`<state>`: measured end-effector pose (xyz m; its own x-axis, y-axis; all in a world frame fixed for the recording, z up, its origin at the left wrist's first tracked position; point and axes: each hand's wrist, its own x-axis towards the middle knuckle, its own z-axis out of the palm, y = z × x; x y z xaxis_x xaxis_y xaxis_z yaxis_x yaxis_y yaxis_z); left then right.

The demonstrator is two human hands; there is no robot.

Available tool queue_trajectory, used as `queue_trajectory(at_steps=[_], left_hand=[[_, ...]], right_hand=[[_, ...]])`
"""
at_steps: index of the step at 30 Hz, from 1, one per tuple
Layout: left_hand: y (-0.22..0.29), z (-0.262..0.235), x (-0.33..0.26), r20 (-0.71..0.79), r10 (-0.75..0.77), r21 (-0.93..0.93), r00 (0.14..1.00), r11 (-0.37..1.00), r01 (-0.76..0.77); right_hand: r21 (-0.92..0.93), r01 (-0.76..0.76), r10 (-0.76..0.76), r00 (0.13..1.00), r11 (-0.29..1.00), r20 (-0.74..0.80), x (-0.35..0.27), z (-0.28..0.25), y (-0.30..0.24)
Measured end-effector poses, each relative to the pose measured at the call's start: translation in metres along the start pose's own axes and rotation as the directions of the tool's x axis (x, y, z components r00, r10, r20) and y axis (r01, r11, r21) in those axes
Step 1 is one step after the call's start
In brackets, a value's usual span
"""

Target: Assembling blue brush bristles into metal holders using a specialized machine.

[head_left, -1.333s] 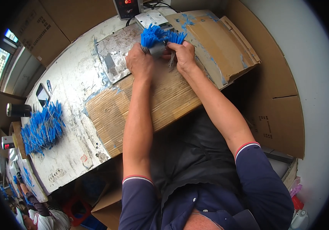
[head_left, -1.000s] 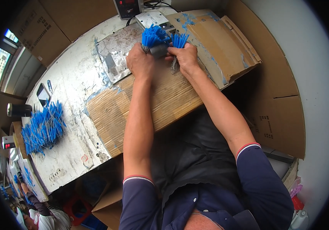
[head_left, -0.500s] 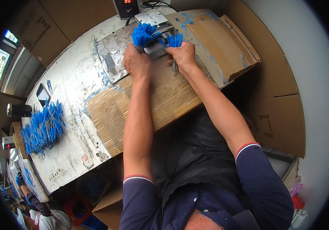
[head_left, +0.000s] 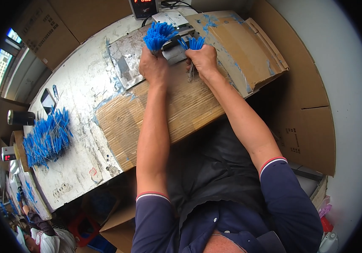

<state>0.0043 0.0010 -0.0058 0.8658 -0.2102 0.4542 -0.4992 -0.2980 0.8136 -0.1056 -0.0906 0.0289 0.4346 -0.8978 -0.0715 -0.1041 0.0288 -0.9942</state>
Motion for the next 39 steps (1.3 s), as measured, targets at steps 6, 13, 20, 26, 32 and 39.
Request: queue_trajectory(at_steps=[6,13,20,26,32,39], left_hand=[[0.002,-0.001,0.001,0.01,0.0,0.013,1.0,1.0,0.0],[0.004,-0.001,0.0,0.013,0.019,-0.013,1.0,1.0,-0.019],[-0.002,0.002,0.001,-0.025,0.092,0.03,0.995,0.995,-0.091],[0.004,0.0,-0.001,0.093,0.056,0.036,0.994,0.998,-0.06],[0.0,0.0,-0.001,0.149,0.118,0.091,0.982,0.987,-0.133],[0.002,0.0,-0.001,0.193,0.1,0.122,0.976,0.985,-0.125]], right_hand=[[-0.133,0.054,-0.061,0.997,0.99,-0.049,0.006,0.005,0.001],[-0.188,0.025,-0.039,0.997,0.982,-0.073,0.011,0.009,0.001],[-0.148,-0.037,0.019,0.992,0.988,-0.121,0.011,0.014,-0.001],[0.16,-0.074,0.085,0.995,0.984,-0.06,0.008,0.011,0.0],[0.305,-0.016,0.019,1.0,0.952,-0.004,0.001,0.005,0.003],[0.302,0.009,-0.043,0.993,0.953,0.106,0.0,-0.011,0.015]])
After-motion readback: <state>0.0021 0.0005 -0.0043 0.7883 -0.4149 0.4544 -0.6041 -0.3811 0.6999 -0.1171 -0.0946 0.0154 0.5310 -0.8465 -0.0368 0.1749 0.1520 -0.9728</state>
